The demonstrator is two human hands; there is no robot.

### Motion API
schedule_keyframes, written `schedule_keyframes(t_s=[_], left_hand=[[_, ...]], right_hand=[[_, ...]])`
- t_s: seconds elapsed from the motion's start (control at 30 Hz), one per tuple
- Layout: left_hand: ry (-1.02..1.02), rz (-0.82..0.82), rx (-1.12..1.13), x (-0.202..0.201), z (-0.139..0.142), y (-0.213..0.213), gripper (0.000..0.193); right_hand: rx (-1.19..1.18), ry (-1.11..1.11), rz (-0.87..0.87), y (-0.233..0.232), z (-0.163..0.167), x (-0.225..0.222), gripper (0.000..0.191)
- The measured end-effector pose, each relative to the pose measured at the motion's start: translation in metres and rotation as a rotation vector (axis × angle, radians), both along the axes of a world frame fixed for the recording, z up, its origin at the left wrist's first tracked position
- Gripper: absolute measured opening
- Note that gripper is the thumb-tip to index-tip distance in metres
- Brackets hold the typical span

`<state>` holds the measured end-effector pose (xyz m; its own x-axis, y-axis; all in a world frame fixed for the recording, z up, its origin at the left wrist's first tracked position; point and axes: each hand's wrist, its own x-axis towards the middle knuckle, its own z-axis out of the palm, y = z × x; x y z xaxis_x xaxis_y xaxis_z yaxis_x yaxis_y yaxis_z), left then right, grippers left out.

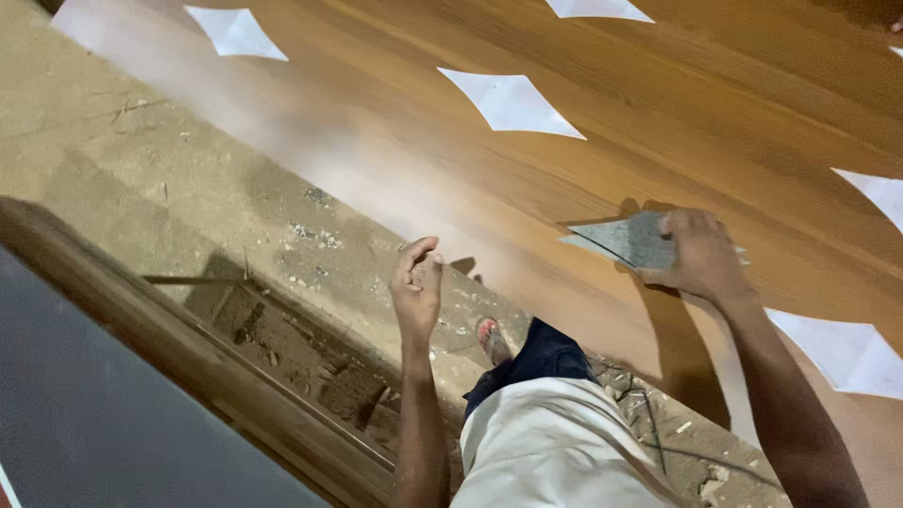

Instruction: The person places white diamond-shaped inlay pieces onto a large wooden panel, aligning each piece by hand and pressing it flat onto the surface. They work across the panel one piece at a time, smoothing each piece down with their palms before reaching for the next.

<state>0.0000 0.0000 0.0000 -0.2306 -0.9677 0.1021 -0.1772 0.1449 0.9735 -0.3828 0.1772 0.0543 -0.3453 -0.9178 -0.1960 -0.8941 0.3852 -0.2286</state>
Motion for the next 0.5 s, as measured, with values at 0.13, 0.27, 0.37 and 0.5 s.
schedule_keyframes(t_s=[0.13, 0.27, 0.37, 0.5], left_hand=[[0.02, -0.207, -0.111, -0.035, 0.013, -0.047, 0.033], [0.156, -0.545, 0.135, -0.089, 0.037, -0.054, 0.046], [0.374, -0.785, 0.412, -0.126, 0.052, -0.068, 0.056], [0.313, -0.93, 0.802, -0.152, 0.049, -0.088, 0.033]], right_hand=[[-0.252, -0.344, -0.09, 0.001, -0.012, -0.008, 0.079], [-0.396, -1.373, -0.128, 0.002, -0.06, -0.01, 0.073], [-0.36, -1.841, -0.265, -0.023, -0.09, 0.017, 0.082], [-0.363, -1.78, -0.272, -0.056, -0.079, 0.043, 0.084]])
